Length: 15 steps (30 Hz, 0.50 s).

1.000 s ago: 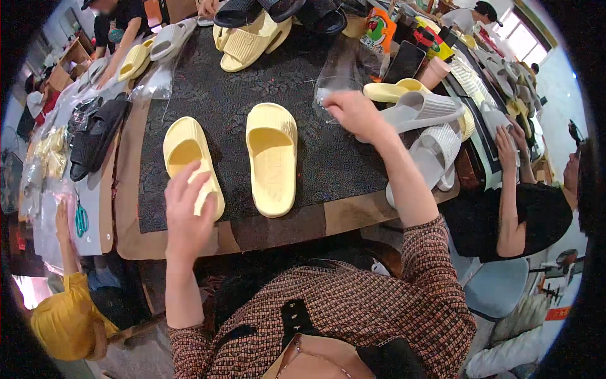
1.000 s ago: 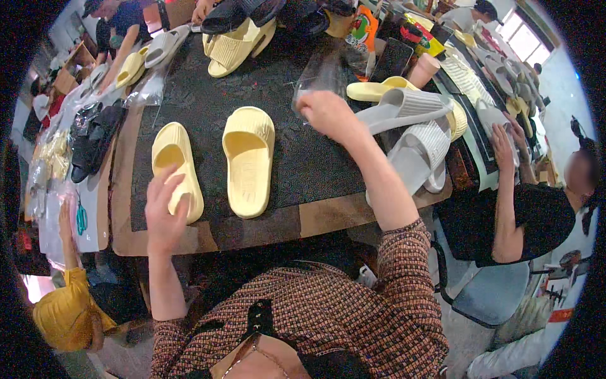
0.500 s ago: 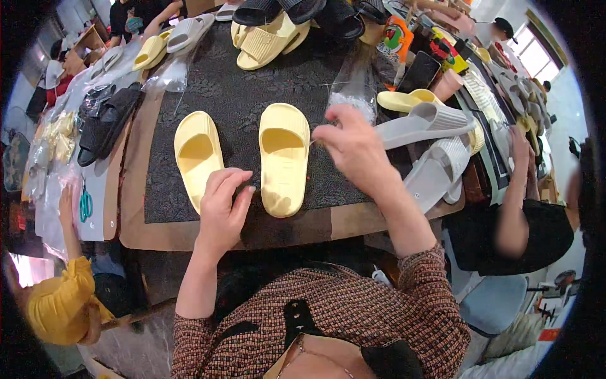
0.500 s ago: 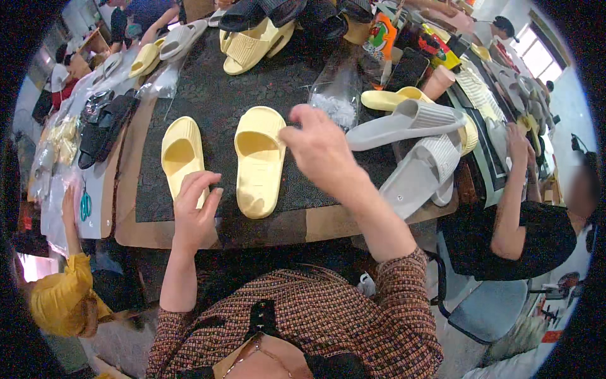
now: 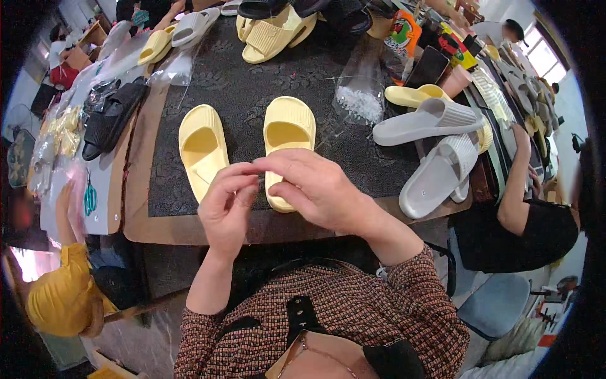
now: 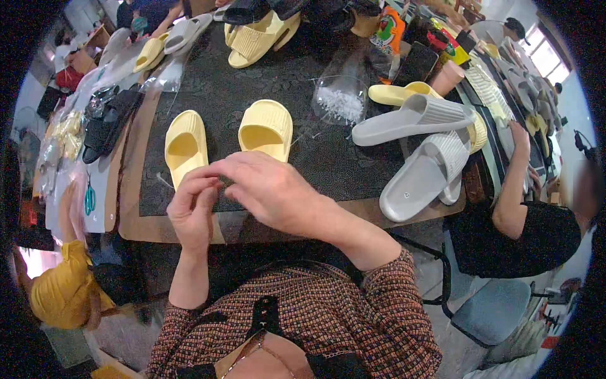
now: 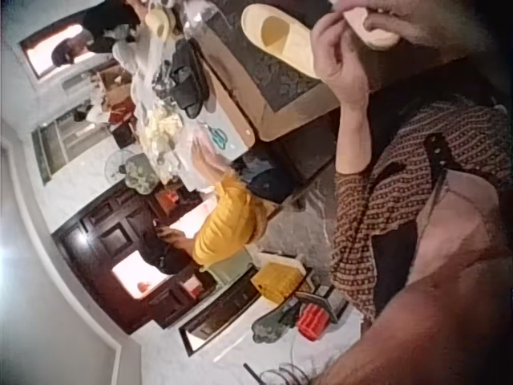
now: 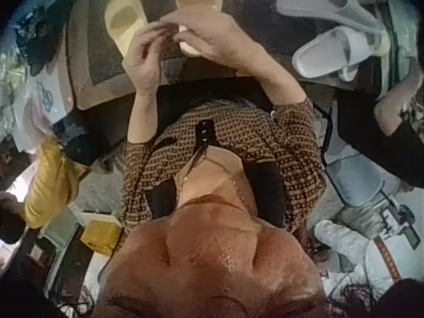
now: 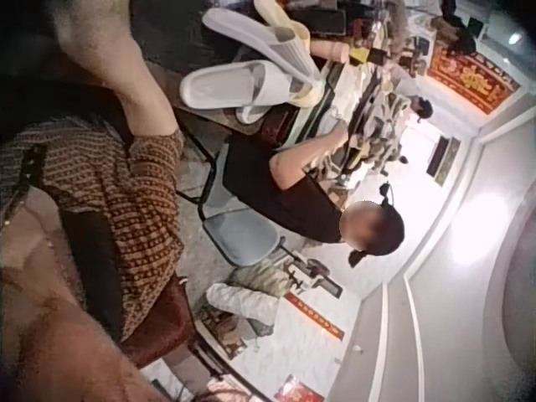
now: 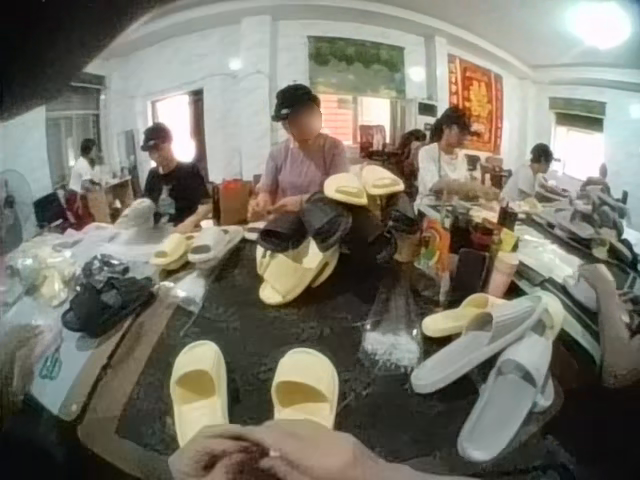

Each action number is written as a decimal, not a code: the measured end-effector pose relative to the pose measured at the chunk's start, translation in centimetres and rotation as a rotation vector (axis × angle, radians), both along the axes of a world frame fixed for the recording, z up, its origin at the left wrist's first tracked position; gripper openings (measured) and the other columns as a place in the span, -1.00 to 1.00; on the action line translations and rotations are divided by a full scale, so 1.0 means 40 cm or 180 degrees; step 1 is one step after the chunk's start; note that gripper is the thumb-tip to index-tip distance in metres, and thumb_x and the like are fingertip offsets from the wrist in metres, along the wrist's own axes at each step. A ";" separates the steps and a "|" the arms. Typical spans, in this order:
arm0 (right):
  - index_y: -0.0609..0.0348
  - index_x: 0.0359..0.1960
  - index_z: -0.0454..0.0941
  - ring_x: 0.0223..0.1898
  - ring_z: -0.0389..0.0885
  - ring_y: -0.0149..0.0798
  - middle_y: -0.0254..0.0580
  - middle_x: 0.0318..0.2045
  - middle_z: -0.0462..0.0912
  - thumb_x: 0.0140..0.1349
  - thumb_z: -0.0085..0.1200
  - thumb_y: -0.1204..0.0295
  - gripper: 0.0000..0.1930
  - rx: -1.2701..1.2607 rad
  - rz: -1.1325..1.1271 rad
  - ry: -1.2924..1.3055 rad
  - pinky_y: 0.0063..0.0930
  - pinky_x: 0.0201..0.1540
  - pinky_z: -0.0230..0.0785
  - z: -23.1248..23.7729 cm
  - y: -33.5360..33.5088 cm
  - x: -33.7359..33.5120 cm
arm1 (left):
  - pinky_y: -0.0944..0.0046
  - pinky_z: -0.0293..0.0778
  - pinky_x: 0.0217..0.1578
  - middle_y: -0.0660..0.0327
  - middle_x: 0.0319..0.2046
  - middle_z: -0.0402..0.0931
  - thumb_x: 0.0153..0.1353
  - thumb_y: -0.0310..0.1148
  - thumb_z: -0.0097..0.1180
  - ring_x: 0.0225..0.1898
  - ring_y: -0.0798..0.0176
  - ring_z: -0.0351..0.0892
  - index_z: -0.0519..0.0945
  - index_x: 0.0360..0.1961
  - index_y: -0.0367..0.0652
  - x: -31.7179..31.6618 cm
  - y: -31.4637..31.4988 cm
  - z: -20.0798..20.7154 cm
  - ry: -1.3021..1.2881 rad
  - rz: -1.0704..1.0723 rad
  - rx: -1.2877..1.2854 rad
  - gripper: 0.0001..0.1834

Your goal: The person assembles pairs of plastic slide slippers by hand. They pick up individual slipper halves, align them, and press them together to form a complete pair. The person handles multiple pairs of different colors, including white, yellow, and black, moving finished pairs aside on the table.

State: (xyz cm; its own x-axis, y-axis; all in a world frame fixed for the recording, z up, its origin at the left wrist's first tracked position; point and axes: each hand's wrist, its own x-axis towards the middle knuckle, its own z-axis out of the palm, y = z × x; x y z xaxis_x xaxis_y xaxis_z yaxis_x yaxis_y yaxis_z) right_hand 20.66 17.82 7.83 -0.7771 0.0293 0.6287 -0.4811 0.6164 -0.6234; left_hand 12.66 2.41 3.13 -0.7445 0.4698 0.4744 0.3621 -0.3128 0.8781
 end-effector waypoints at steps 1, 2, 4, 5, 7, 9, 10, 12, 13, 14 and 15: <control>0.25 -0.10 0.53 -0.17 0.59 -0.01 -0.01 -0.21 0.60 0.05 0.15 0.57 -0.68 0.0028 -0.0057 -0.0228 -0.27 -0.10 0.44 -0.024 0.010 0.004 | 0.41 0.45 -0.21 0.04 -0.16 0.55 0.21 -0.61 0.06 -0.26 0.33 0.53 0.53 -0.24 -0.33 -0.010 -0.014 0.001 -0.0025 -0.0049 -0.0008 -0.90; 0.25 -0.10 0.53 -0.18 0.59 -0.02 0.00 -0.21 0.60 0.05 0.14 0.57 -0.68 0.0073 -0.0104 -0.0460 -0.27 -0.10 0.44 -0.066 0.023 0.006 | 0.37 0.47 -0.21 -0.01 -0.17 0.55 0.22 -0.56 0.05 -0.27 0.31 0.53 0.53 -0.24 -0.32 -0.011 -0.017 0.002 -0.0236 -0.0176 0.0233 -0.90; 0.24 -0.15 0.53 -0.21 0.59 -0.02 0.01 -0.27 0.61 0.09 0.08 0.54 -0.76 0.0268 -0.0242 -0.0713 -0.24 -0.13 0.44 -0.116 0.040 0.012 | 0.34 0.48 -0.24 -0.04 -0.23 0.56 0.24 -0.48 0.05 -0.31 0.29 0.53 0.53 -0.23 -0.30 -0.011 -0.030 0.008 -0.0568 -0.0265 0.0475 -0.88; 0.25 -0.18 0.54 -0.22 0.59 -0.03 -0.01 -0.28 0.61 0.09 0.09 0.54 -0.77 0.0276 -0.0305 -0.0701 -0.25 -0.14 0.45 -0.128 0.047 0.018 | 0.35 0.48 -0.27 -0.03 -0.27 0.57 0.25 -0.45 0.05 -0.35 0.29 0.53 0.52 -0.23 -0.29 -0.010 -0.040 0.011 -0.0691 -0.0230 0.0475 -0.87; 0.25 -0.23 0.55 -0.24 0.60 -0.04 -0.04 -0.32 0.62 0.09 0.09 0.53 -0.81 0.0294 -0.0430 -0.0676 -0.26 -0.16 0.46 -0.149 0.062 0.034 | 0.35 0.50 -0.32 -0.01 -0.31 0.58 0.27 -0.43 0.04 -0.39 0.30 0.53 0.52 -0.23 -0.30 -0.013 -0.062 0.007 -0.1004 -0.0257 0.0556 -0.86; 0.24 -0.30 0.57 -0.29 0.60 -0.06 -0.09 -0.36 0.63 0.07 0.11 0.55 -0.86 0.0351 -0.0635 -0.0516 -0.30 -0.22 0.47 -0.158 0.072 0.047 | 0.33 0.53 -0.33 0.00 -0.33 0.59 0.29 -0.45 0.01 -0.41 0.31 0.55 0.51 -0.23 -0.32 -0.024 -0.091 -0.005 -0.1382 -0.0386 0.0723 -0.86; 0.24 -0.30 0.57 -0.30 0.60 -0.07 -0.09 -0.37 0.63 0.07 0.12 0.56 -0.86 0.0383 -0.0664 -0.0482 -0.30 -0.24 0.47 -0.150 0.074 0.055 | 0.34 0.51 -0.40 0.06 -0.41 0.56 0.28 -0.45 0.03 -0.45 0.33 0.52 0.50 -0.17 -0.30 -0.028 -0.101 -0.007 -0.1546 -0.0260 0.0670 -0.84; 0.22 -0.32 0.56 -0.36 0.59 -0.10 -0.12 -0.39 0.62 0.01 0.13 0.61 -0.83 0.0574 -0.0664 -0.0318 -0.30 -0.30 0.46 -0.135 0.058 0.065 | 0.36 0.49 -0.44 0.10 -0.45 0.54 0.27 -0.45 0.04 -0.49 0.34 0.49 0.47 -0.12 -0.29 -0.037 -0.123 -0.015 -0.1919 -0.0214 0.0655 -0.81; 0.22 -0.32 0.55 -0.38 0.59 -0.11 -0.13 -0.40 0.61 -0.02 0.12 0.61 -0.82 0.0686 -0.0546 -0.0204 -0.30 -0.31 0.46 -0.127 0.046 0.071 | 0.37 0.48 -0.46 0.12 -0.47 0.53 0.26 -0.45 0.05 -0.51 0.35 0.48 0.46 -0.10 -0.29 -0.041 -0.132 -0.018 -0.2100 -0.0198 0.0643 -0.78; 0.21 -0.32 0.55 -0.40 0.58 -0.13 -0.15 -0.40 0.61 -0.04 0.12 0.62 -0.81 0.0798 -0.0427 -0.0089 -0.31 -0.33 0.45 -0.118 0.035 0.075 | 0.38 0.45 -0.52 0.15 -0.50 0.50 0.25 -0.46 0.05 -0.57 0.37 0.43 0.41 -0.01 -0.27 -0.042 -0.137 -0.026 -0.2210 -0.0024 0.0560 -0.71; 0.21 -0.32 0.54 -0.41 0.57 -0.14 -0.16 -0.41 0.60 -0.06 0.11 0.62 -0.79 0.0907 -0.0307 0.0027 -0.31 -0.35 0.45 -0.108 0.023 0.079 | 0.38 0.44 -0.53 0.15 -0.51 0.50 0.26 -0.47 0.05 -0.58 0.38 0.43 0.40 -0.02 -0.27 -0.041 -0.146 -0.030 -0.2272 0.0000 0.0527 -0.72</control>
